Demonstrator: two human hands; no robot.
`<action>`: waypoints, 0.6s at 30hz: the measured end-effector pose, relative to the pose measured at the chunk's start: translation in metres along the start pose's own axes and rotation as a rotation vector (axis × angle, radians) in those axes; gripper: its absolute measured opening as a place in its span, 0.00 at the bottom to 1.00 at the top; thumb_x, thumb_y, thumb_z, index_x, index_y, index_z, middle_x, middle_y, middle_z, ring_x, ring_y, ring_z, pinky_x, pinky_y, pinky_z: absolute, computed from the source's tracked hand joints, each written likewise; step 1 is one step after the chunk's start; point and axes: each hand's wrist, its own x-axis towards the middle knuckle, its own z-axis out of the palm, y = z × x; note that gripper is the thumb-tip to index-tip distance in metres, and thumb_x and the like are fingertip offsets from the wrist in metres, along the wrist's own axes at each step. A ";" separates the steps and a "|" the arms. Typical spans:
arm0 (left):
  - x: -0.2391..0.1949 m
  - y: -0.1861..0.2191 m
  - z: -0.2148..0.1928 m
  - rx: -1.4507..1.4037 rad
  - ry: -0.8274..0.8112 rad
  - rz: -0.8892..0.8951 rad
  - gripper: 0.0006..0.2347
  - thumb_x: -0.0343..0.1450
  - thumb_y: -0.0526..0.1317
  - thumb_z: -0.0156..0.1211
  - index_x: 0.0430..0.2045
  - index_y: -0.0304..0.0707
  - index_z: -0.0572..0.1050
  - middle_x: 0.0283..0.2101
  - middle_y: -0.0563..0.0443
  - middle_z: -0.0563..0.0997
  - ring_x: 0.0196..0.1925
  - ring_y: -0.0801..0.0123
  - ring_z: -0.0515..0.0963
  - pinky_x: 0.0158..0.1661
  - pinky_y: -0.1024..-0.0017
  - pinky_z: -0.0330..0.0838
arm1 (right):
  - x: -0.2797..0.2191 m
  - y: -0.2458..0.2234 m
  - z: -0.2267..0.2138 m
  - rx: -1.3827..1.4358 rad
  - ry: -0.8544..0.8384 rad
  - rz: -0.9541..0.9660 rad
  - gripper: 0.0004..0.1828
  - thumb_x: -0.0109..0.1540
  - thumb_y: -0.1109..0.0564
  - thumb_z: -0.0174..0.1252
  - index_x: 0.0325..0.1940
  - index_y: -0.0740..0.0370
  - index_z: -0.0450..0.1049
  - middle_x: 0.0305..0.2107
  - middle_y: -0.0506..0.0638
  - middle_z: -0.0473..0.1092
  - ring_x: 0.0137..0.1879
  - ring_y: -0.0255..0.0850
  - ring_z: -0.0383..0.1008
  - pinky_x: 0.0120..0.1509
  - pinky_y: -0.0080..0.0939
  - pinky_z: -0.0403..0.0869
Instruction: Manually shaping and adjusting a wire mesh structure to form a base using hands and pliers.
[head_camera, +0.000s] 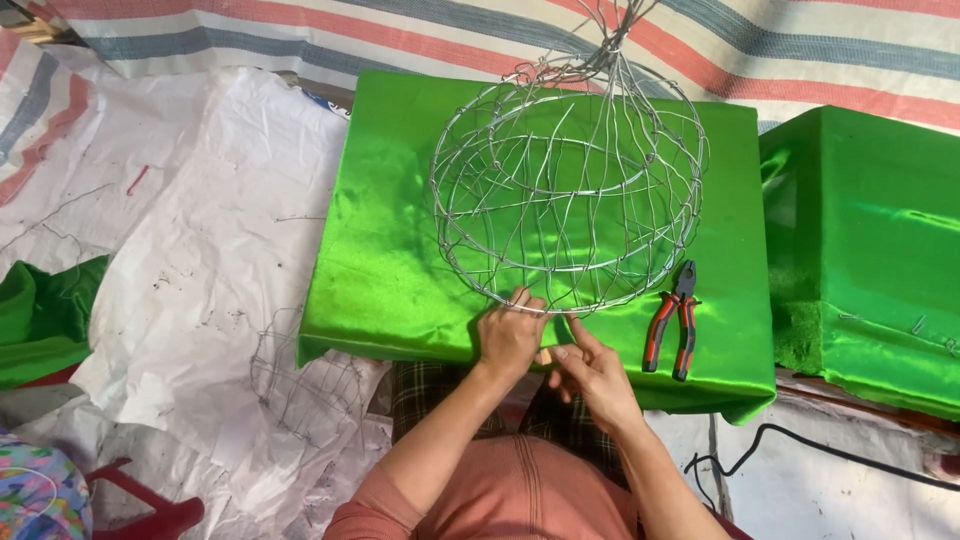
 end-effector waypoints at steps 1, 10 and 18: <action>0.000 0.000 0.002 -0.004 -0.003 0.000 0.09 0.71 0.50 0.60 0.29 0.48 0.75 0.32 0.56 0.73 0.24 0.49 0.82 0.28 0.51 0.80 | 0.001 -0.001 0.001 -0.004 0.002 0.003 0.38 0.64 0.65 0.55 0.75 0.76 0.48 0.35 0.68 0.78 0.24 0.50 0.79 0.17 0.39 0.75; 0.003 0.003 -0.017 -0.101 0.009 0.047 0.03 0.71 0.44 0.59 0.29 0.52 0.78 0.34 0.57 0.73 0.30 0.50 0.82 0.29 0.55 0.79 | 0.002 0.011 -0.007 -0.028 -0.071 0.053 0.39 0.64 0.65 0.56 0.76 0.71 0.48 0.29 0.66 0.77 0.22 0.51 0.78 0.18 0.46 0.80; -0.006 -0.010 0.001 -0.136 0.003 0.077 0.09 0.73 0.38 0.53 0.42 0.55 0.79 0.39 0.57 0.82 0.40 0.58 0.83 0.37 0.64 0.78 | -0.004 0.020 -0.005 0.002 -0.062 0.021 0.42 0.63 0.65 0.56 0.78 0.66 0.44 0.33 0.64 0.77 0.26 0.49 0.79 0.25 0.47 0.83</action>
